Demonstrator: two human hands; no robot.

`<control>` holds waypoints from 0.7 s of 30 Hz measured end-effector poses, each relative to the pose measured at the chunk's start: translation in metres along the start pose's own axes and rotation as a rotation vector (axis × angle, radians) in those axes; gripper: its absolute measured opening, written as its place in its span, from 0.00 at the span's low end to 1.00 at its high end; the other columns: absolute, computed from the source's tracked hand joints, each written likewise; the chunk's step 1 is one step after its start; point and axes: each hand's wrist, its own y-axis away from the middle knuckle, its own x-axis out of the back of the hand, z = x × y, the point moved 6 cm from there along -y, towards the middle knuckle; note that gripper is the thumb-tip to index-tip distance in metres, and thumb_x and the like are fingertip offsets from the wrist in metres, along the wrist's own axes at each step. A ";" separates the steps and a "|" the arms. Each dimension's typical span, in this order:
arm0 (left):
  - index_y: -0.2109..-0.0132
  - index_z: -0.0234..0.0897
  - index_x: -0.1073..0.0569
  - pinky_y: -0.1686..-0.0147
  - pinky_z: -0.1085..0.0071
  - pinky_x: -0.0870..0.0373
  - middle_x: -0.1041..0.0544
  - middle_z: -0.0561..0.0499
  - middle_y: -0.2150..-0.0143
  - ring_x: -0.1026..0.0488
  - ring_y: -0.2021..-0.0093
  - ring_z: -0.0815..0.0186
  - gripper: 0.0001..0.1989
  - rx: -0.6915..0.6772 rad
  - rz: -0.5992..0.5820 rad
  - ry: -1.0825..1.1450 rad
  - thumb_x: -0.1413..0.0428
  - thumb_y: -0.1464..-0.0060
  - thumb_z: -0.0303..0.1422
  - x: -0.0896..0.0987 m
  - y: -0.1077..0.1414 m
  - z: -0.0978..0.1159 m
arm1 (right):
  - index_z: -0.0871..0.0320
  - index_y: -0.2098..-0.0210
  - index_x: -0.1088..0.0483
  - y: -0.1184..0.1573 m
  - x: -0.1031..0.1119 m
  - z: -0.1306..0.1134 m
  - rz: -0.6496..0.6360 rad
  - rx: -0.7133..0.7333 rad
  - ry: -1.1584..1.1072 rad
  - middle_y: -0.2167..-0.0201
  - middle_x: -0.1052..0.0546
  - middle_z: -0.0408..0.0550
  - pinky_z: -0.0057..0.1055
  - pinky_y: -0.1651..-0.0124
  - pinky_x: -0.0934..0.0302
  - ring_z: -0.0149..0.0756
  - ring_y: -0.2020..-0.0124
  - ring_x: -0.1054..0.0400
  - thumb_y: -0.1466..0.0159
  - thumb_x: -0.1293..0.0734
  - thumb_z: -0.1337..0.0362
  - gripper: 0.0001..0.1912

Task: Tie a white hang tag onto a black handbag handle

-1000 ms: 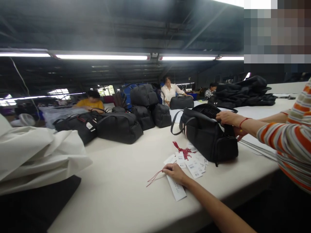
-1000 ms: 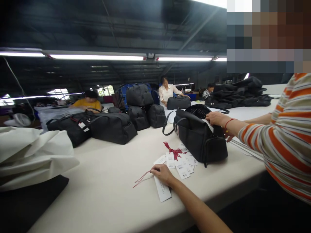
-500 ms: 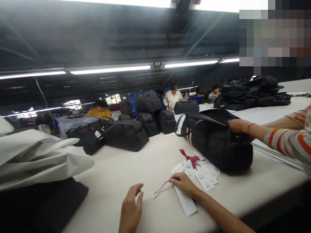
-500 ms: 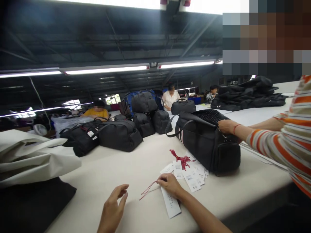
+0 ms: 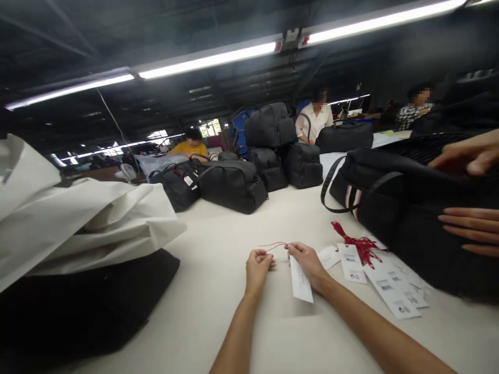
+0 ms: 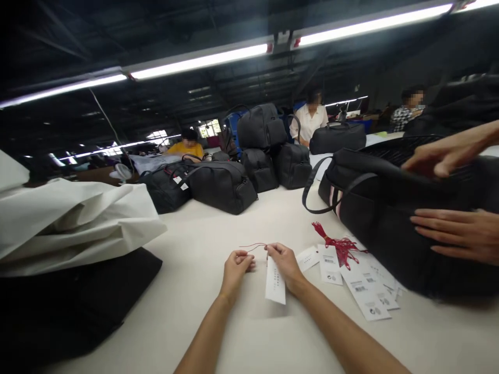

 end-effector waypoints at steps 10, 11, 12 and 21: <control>0.57 0.34 0.19 0.57 0.67 0.29 0.21 0.42 0.52 0.25 0.57 0.60 0.20 -0.023 -0.124 0.063 0.37 0.51 0.45 -0.008 0.029 0.028 | 0.59 0.69 0.28 0.040 -0.034 -0.004 -0.189 -0.184 -0.192 0.71 0.28 0.44 0.25 0.71 0.38 0.28 0.75 0.36 0.47 0.26 0.50 0.19; 0.58 0.34 0.19 0.57 0.67 0.29 0.20 0.41 0.53 0.25 0.57 0.60 0.20 -0.021 -0.117 0.099 0.37 0.52 0.45 -0.007 0.028 0.029 | 0.60 0.70 0.28 0.045 -0.041 -0.002 -0.228 -0.199 -0.184 0.73 0.28 0.44 0.25 0.71 0.37 0.28 0.76 0.36 0.47 0.26 0.50 0.18; 0.58 0.33 0.19 0.57 0.67 0.30 0.20 0.41 0.54 0.25 0.57 0.61 0.20 -0.014 -0.120 0.137 0.36 0.52 0.45 -0.006 0.027 0.029 | 0.60 0.70 0.27 0.049 -0.047 -0.001 -0.263 -0.218 -0.173 0.74 0.28 0.44 0.26 0.71 0.37 0.28 0.76 0.36 0.47 0.26 0.51 0.18; 0.57 0.30 0.21 0.54 0.66 0.31 0.19 0.40 0.59 0.25 0.60 0.62 0.16 0.102 -0.177 0.285 0.36 0.55 0.32 -0.001 0.027 0.031 | 0.61 0.66 0.27 0.053 -0.046 -0.004 -0.308 -0.194 -0.223 0.76 0.30 0.43 0.25 0.70 0.42 0.28 0.75 0.38 0.45 0.27 0.49 0.20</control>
